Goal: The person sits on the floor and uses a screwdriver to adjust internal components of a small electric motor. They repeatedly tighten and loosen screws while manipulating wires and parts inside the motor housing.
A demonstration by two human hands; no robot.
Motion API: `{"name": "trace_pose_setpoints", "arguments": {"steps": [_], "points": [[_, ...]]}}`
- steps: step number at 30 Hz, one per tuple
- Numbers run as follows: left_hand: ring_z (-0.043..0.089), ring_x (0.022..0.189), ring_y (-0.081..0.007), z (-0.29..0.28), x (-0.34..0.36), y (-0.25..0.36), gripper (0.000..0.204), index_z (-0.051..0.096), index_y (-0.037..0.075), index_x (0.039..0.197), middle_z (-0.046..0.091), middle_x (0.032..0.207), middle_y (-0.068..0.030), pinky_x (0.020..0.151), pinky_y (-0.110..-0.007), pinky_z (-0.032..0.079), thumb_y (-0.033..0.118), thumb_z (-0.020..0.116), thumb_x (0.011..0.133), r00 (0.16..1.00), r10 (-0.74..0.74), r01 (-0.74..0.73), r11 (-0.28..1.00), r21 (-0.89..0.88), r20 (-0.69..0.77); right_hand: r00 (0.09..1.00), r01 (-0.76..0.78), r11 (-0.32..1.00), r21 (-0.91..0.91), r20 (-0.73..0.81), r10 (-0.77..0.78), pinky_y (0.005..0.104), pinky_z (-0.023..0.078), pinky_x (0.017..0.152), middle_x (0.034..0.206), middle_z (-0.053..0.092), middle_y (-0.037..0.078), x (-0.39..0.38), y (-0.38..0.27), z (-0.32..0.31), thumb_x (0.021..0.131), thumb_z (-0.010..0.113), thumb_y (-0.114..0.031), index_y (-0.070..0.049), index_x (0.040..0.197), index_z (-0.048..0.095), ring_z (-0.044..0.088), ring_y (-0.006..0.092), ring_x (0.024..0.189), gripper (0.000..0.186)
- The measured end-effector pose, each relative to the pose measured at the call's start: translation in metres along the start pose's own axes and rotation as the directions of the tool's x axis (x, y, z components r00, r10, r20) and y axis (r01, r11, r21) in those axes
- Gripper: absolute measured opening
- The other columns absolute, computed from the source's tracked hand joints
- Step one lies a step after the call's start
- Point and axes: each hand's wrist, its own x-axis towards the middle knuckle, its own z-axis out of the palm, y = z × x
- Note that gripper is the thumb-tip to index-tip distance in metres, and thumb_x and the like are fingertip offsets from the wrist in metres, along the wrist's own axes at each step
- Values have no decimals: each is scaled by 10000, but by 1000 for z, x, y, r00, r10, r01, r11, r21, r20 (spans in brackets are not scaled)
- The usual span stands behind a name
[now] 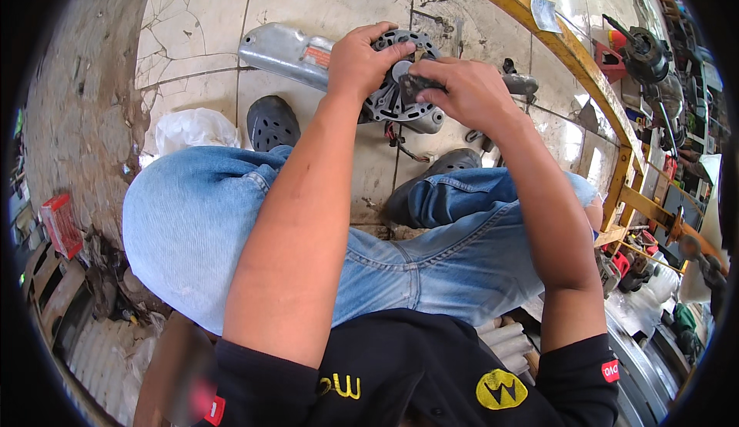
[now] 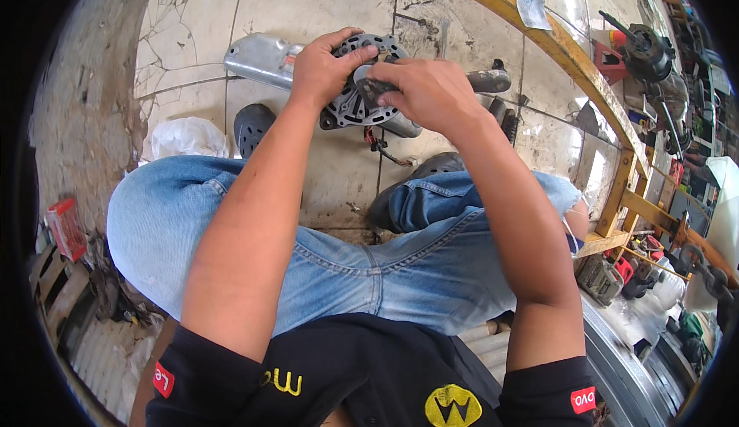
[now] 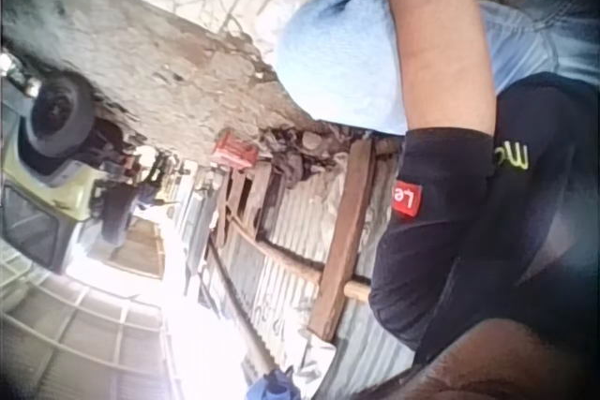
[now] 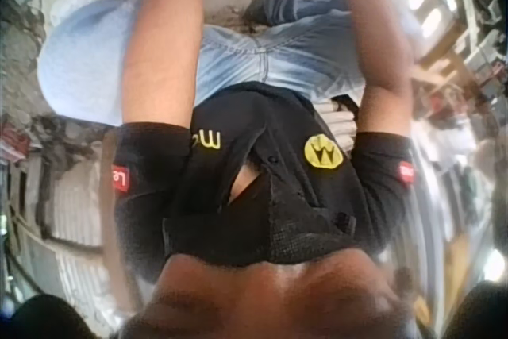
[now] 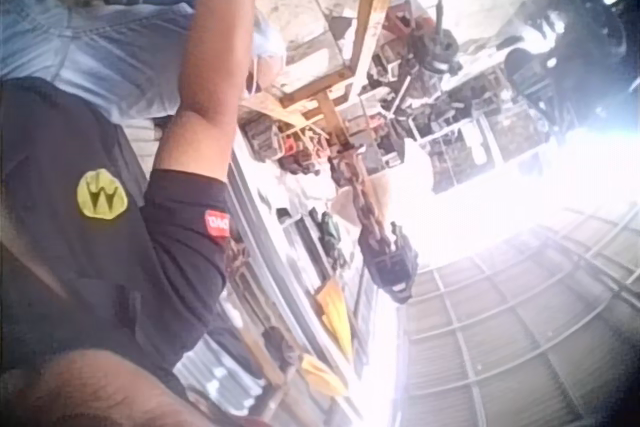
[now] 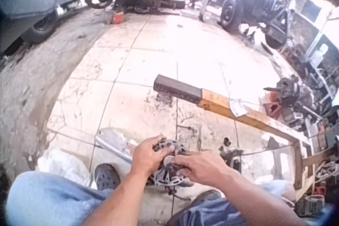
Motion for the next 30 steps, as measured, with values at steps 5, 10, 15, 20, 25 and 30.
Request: {"name": "trace_pose_setpoints", "arguments": {"steps": [5, 10, 15, 20, 25, 30], "points": [[691, 976, -195, 0, -1, 1, 573, 734, 72, 1185, 752, 1071, -114, 887, -308, 518, 437, 858, 762, 1000, 24, -24, 1000, 11, -5, 999, -8, 1000, 8, 49, 7, 467, 521, 742, 959, 706, 63, -1, -1, -1, 874, 717, -292, -229, 1196, 666, 679, 329, 939, 332], [690, 975, -186, 0, 0, -1, 574, 733, 70, 1189, 754, 1077, -110, 892, -305, 514, 440, 858, 768, 1000, 8, -8, 999, -38, -2, 1000, 5, 1000, 3, -23, -5, 462, 526, 743, 935, 696, 63, 3, -4, -2, 876, 713, -243, -228, 1194, 669, 679, 329, 939, 321], [689, 981, -196, 0, -1, 2, 583, 732, 72, 1193, 749, 1092, -117, 898, -305, 511, 447, 858, 765, 1000, 1, -1, 1000, -13, -1, 995, 56, 998, -14, -79, -57, 464, 532, 741, 979, 692, 64, 1, -5, 4, 886, 693, -200, -227, 1192, 668, 675, 330, 935, 308], [686, 999, -208, -1, -1, 2, 600, 732, 73, 1192, 743, 1106, -126, 898, -310, 511, 464, 858, 756, 999, 37, -37, 999, 9, -8, 992, 21, 1000, -11, -120, -22, 457, 538, 707, 944, 677, 50, -4, -13, 8, 889, 676, -177, -275, 1250, 650, 676, 313, 880, 375], [687, 974, -203, -1, -3, 5, 580, 736, 74, 1180, 743, 1076, -122, 879, -310, 518, 462, 851, 765, 1000, 8, -8, 1000, -11, 2, 993, 102, 994, -23, -62, -104, 432, 508, 660, 824, 581, 60, -8, -5, 10, 881, 681, -141, -270, 1323, 631, 637, 301, 799, 463], [686, 907, -175, 0, 0, -2, 556, 736, 70, 1178, 750, 1029, -103, 850, -292, 524, 430, 856, 771, 1000, 7, -7, 1000, -26, -2, 982, 106, 993, -51, -152, -113, 432, 511, 655, 834, 588, 59, -4, -6, 15, 879, 683, -141, -289, 1329, 634, 640, 298, 794, 476]]}}
